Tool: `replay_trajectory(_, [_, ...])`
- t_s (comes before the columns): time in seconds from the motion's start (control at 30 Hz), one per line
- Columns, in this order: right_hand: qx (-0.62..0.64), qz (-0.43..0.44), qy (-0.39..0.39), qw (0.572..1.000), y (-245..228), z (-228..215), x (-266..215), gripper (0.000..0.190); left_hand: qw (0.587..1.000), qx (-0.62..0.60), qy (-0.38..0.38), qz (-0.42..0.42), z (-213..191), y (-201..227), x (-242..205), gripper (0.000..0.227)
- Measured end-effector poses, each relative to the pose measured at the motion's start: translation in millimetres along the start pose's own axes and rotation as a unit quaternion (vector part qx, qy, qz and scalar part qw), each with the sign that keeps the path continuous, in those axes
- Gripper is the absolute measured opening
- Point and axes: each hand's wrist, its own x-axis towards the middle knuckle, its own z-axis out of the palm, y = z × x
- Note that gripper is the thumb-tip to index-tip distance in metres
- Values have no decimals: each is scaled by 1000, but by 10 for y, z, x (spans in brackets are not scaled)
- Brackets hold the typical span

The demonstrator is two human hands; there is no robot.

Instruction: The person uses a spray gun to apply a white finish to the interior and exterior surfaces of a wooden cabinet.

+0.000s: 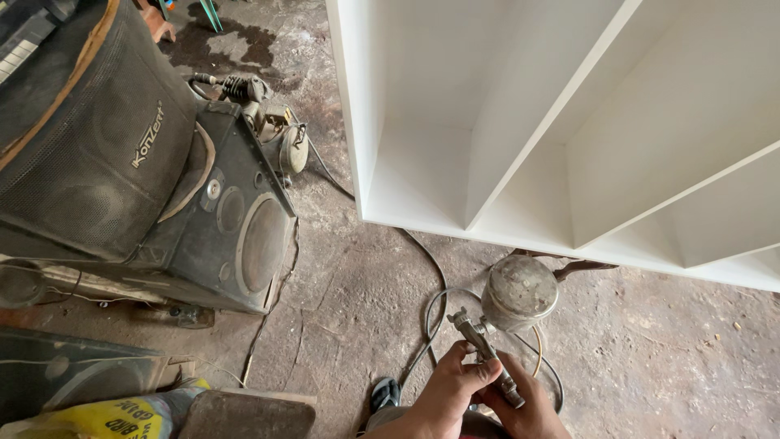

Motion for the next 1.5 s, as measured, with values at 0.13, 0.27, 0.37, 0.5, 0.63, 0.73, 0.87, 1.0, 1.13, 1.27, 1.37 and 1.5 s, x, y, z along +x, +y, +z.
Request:
replay_trajectory(0.13, [-8, -29, 0, 1000, 62, 13, 34, 72, 1000, -14, -14, 17, -40, -30, 11, 53])
replay_trajectory(0.27, [-13, -41, -8, 999, 66, 25, 52, 71, 998, -20, -31, 47, -76, -54, 2, 50])
replay_trajectory(0.37, [-32, -35, -18, 999, 8, 16, 51, 69, 996, -43, -49, 58, -84, -51, -13, 47])
replay_trajectory(0.5, [-47, -34, -21, 998, -95, 25, 72, 68, 998, -41, -26, 42, -88, 1, -36, 47])
replay_trajectory(0.63, [-43, -68, -25, 997, -158, 42, 97, 64, 998, -41, -21, 49, -90, 47, -57, 46])
replay_trajectory(0.73, [-50, -56, -36, 997, -191, 26, 124, 67, 997, -44, -23, 65, -93, 55, -49, 48])
replay_trajectory(0.87, [-48, -30, -35, 998, -265, 66, 80, 67, 998, -43, -4, 55, -97, 55, -50, 54])
replay_trajectory(1.0, [-37, -69, 16, 997, -292, 215, -92, 58, 998, 9, -61, 30, -227, 140, -88, 58])
replay_trajectory(1.13, [3, -9, 53, 999, -111, 279, -414, 61, 995, 34, -89, -9, -186, -10, -117, 57])
replay_trajectory(1.27, [47, 31, 109, 992, -11, 304, -579, 61, 986, 55, -158, -10, 37, 2, -175, 51])
replay_trajectory(1.37, [206, 118, 166, 957, 97, 305, -659, 65, 876, 460, -131, 56, 180, 56, -134, 58])
replay_trajectory(1.5, [277, 251, 245, 895, 119, -35, -685, 45, 826, 514, -153, 176, 282, -22, -119, 59])
